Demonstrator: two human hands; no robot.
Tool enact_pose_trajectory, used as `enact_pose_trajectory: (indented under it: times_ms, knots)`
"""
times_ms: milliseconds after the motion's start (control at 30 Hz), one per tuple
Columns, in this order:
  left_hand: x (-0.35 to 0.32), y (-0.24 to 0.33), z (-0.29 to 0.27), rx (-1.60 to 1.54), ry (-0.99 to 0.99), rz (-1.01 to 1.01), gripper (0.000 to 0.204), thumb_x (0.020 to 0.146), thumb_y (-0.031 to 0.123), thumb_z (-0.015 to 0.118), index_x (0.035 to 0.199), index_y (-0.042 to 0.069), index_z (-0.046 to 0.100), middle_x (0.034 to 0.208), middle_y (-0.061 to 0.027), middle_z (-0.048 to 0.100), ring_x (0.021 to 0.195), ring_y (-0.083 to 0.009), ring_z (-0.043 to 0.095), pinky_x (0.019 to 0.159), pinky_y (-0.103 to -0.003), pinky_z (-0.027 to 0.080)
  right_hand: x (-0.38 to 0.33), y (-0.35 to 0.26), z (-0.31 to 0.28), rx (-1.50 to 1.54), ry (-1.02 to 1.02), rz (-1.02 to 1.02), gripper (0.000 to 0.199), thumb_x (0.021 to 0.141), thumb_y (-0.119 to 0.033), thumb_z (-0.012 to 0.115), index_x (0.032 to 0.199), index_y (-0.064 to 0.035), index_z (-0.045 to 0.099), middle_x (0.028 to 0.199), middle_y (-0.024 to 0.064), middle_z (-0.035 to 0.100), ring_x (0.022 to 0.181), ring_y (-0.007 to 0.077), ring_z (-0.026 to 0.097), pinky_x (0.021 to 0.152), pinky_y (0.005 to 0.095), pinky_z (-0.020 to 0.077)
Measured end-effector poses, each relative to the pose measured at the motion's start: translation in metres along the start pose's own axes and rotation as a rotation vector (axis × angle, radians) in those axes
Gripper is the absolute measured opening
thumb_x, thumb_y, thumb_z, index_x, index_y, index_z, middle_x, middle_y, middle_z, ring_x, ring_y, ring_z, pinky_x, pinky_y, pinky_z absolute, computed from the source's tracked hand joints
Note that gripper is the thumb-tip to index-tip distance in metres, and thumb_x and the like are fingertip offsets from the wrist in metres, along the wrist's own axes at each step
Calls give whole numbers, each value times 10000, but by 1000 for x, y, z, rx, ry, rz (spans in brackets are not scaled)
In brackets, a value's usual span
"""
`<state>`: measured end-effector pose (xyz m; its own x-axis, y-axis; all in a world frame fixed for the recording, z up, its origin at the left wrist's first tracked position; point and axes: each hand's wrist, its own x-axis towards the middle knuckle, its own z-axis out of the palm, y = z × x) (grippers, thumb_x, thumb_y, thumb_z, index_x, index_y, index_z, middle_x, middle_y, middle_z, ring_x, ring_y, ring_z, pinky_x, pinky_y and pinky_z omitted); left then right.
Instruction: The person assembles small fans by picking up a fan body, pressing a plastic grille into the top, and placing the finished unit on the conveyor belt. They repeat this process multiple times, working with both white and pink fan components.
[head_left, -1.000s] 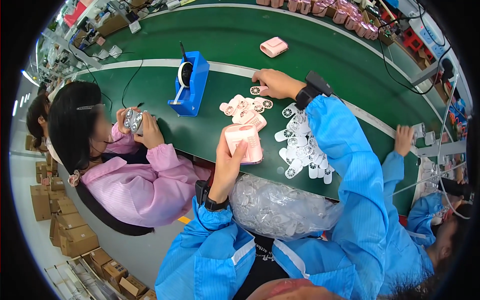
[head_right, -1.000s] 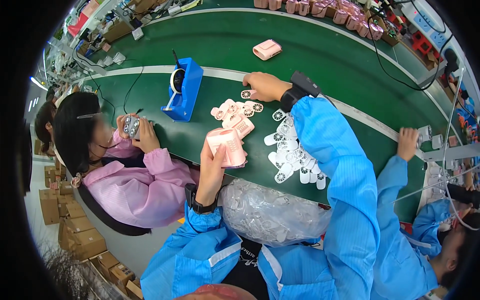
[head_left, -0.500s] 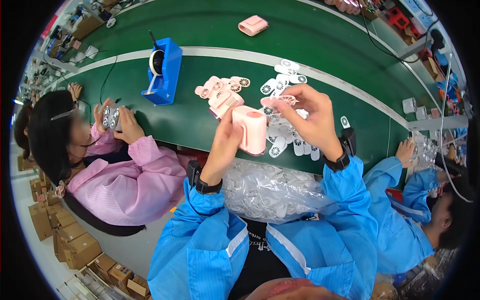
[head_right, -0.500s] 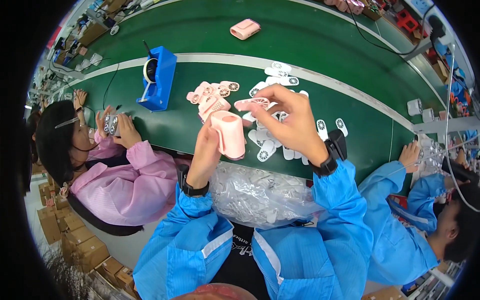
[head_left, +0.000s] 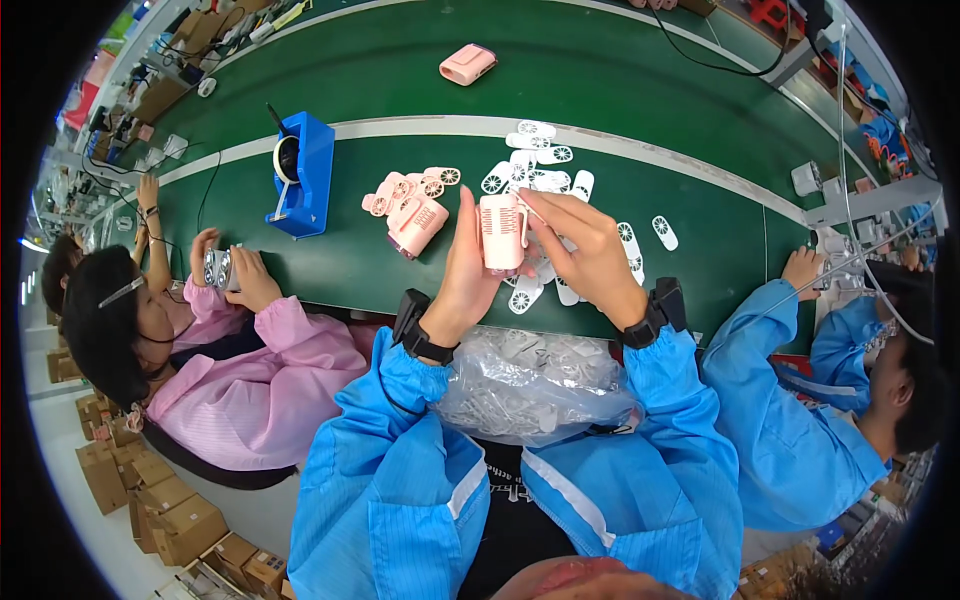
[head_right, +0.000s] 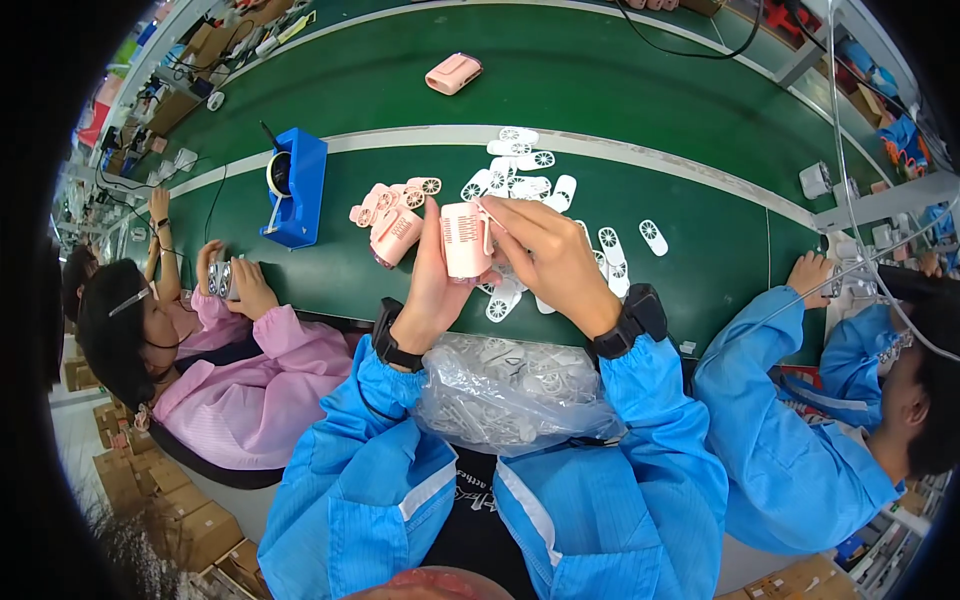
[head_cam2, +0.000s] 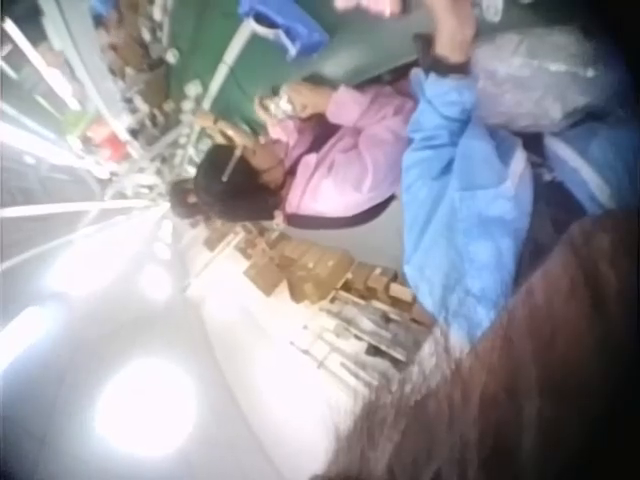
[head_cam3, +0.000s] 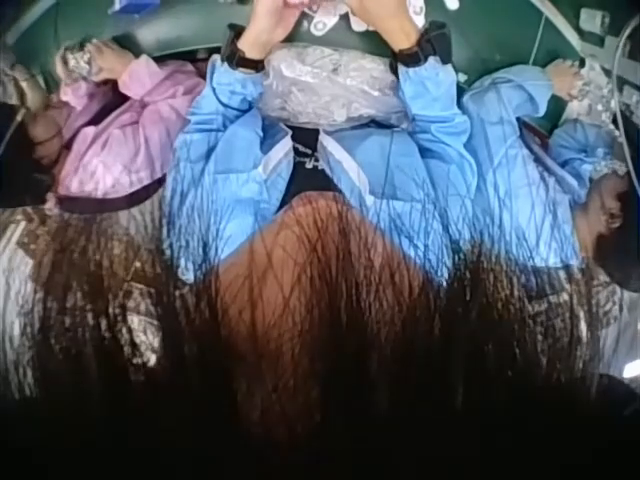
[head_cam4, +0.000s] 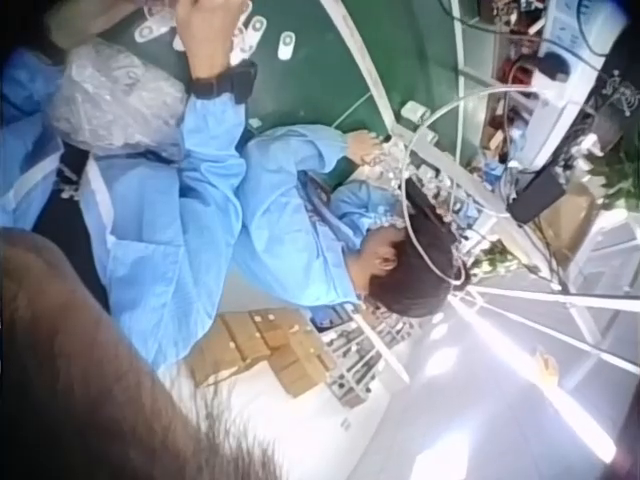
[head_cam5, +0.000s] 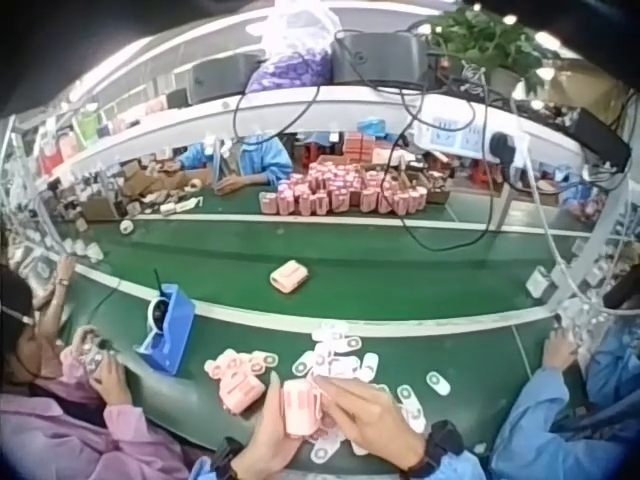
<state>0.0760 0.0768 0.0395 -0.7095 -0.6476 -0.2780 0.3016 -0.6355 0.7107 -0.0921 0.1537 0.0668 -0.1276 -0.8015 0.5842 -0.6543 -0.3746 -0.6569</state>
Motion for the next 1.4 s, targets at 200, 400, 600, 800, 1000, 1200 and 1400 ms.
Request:
enact_pose_trajectory:
  times_ms: [200, 400, 600, 800, 1000, 1200, 1400]
  knots:
    - [10, -4, 17, 320, 50, 137, 442, 1109, 393, 566, 1303, -4, 577, 1095, -100, 714, 964, -187, 741, 786, -348, 645, -8, 5, -7, 246, -50, 256, 356, 960, 32, 681, 1309, -6, 742, 1204, 163, 743, 1012, 251, 734, 895, 346, 588]
    - [8, 11, 13, 249, -3, 18, 448, 1012, 246, 749, 1311, -31, 564, 1133, -121, 705, 944, -186, 746, 821, -343, 644, -10, 9, -11, 300, 93, 279, 314, 954, 27, 703, 1261, -1, 763, 1151, 142, 754, 997, 239, 722, 868, 349, 577]
    - [1, 5, 9, 346, -144, 159, 597, 932, 204, 838, 1386, -47, 544, 1209, -134, 704, 1008, -195, 742, 852, -325, 621, -3, 1, -20, 39, 67, 115, 256, 922, 19, 747, 1174, 12, 788, 1100, 140, 761, 978, 253, 716, 848, 356, 572]
    - [-4, 10, 2, 590, -103, 330, 675, 871, 171, 886, 1410, -31, 535, 1233, -126, 704, 1084, -198, 721, 904, -328, 593, -5, -11, -25, 75, 73, 129, 271, 899, 25, 761, 1168, 9, 790, 1100, 141, 764, 973, 274, 710, 839, 363, 573]
    - [-25, 27, -2, 673, -217, 446, 688, 802, 147, 939, 1370, 2, 579, 1223, -121, 708, 1088, -198, 712, 928, -322, 577, 8, -37, -42, 119, -28, 16, 309, 858, 42, 774, 1163, -1, 798, 1092, 126, 766, 950, 270, 694, 804, 351, 573]
    - [-27, 35, -2, 844, -290, 655, 700, 765, 150, 958, 1354, -2, 612, 1205, -128, 718, 1092, -213, 720, 933, -332, 576, 9, -50, -48, 90, -76, 19, 311, 842, 41, 783, 1150, -2, 802, 1095, 124, 764, 935, 263, 686, 789, 337, 568]
    - [-31, 35, 2, 827, -264, 589, 692, 740, 142, 960, 1336, -5, 640, 1220, -143, 732, 1088, -248, 734, 935, -357, 581, 11, -52, -52, 106, -92, 89, 299, 816, 11, 822, 1114, 1, 805, 1051, 118, 751, 918, 250, 678, 790, 336, 553]
